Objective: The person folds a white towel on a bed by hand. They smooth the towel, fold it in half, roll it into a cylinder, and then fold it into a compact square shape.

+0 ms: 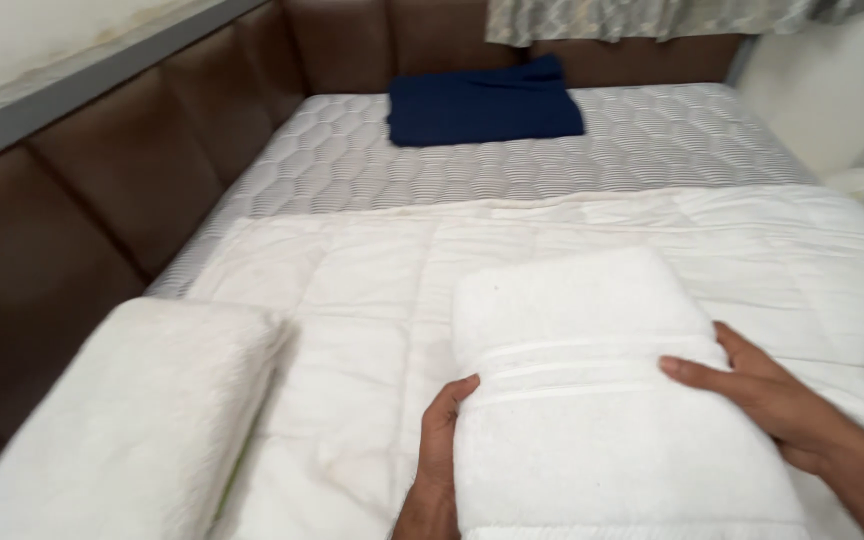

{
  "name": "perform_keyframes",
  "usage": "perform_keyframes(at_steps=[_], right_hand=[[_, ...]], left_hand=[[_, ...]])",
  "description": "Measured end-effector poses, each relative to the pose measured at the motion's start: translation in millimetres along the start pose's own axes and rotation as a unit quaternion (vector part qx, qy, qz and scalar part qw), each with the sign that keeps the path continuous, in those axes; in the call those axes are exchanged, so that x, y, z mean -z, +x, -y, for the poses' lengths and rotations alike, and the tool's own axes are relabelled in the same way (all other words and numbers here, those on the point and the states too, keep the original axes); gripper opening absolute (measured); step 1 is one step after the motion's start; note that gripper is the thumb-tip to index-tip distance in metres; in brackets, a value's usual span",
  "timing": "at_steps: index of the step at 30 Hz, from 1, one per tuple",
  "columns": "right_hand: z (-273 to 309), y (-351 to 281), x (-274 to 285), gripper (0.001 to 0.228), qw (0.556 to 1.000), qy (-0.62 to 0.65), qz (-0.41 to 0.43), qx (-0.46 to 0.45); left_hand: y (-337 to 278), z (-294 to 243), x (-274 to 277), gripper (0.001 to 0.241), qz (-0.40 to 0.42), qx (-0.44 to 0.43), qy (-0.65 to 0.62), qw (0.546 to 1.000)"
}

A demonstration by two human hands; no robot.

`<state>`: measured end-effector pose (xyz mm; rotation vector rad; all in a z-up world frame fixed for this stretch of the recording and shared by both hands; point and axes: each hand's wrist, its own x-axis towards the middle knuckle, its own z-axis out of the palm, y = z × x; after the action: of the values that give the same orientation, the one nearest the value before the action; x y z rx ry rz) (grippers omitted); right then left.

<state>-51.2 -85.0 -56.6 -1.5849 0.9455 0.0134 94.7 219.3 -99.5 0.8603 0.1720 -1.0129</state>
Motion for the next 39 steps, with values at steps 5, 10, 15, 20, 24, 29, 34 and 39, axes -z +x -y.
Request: perform_keyframes(at_steps=[5, 10, 15, 20, 24, 29, 34, 39], right_hand=[[-42.0, -5.0, 2.0, 0.135, 0.996, -0.025, -0.083, -0.008], [-29.3, -29.6, -13.5, 0.121, 0.993, 0.036, -0.050, -0.098], [-10.9, -35.7, -25.4, 0.103, 0.954, -0.252, -0.156, 0.050], [-6.3, -3.4, -45.9, 0.065, 0.816, -0.459, -0.105, 0.335], [12.1, -1.3, -59.5, 0.068, 0.834, -0.521, -0.037, 0.176], [12.7, -5.4, -66.0, 0.085, 0.841, -0.520, -0.084, 0.123], [18.9, 1.1, -52.9, 0.103, 0.883, -0.454, -0.114, 0.028], [-11.0, 42.7, -46.7, 0.079, 0.832, -0.434, -0.166, 0.304]], left_hand=[[-19.0, 17.3, -42.2, 0.098, -0.063, 0.078, -0.003, 0.995], [2.3, 11.7, -23.6, 0.113, -0.094, 0.052, 0.146, 0.983], [-1.8, -14.1, -56.8, 0.107, -0.225, -0.163, 0.584, 0.763], [52.4, 25.1, -70.0, 0.066, -0.046, -0.306, 0.804, 0.508], [23.9, -3.2, -94.7, 0.090, -0.104, -0.131, 0.806, 0.568], [35.7, -8.5, -64.1, 0.099, -0.201, -0.054, 0.702, 0.681], [41.7, -7.6, -66.3, 0.082, -0.289, -0.075, 0.757, 0.580], [51.8, 12.4, -96.6, 0.062, -0.028, -0.256, 0.829, 0.496]])
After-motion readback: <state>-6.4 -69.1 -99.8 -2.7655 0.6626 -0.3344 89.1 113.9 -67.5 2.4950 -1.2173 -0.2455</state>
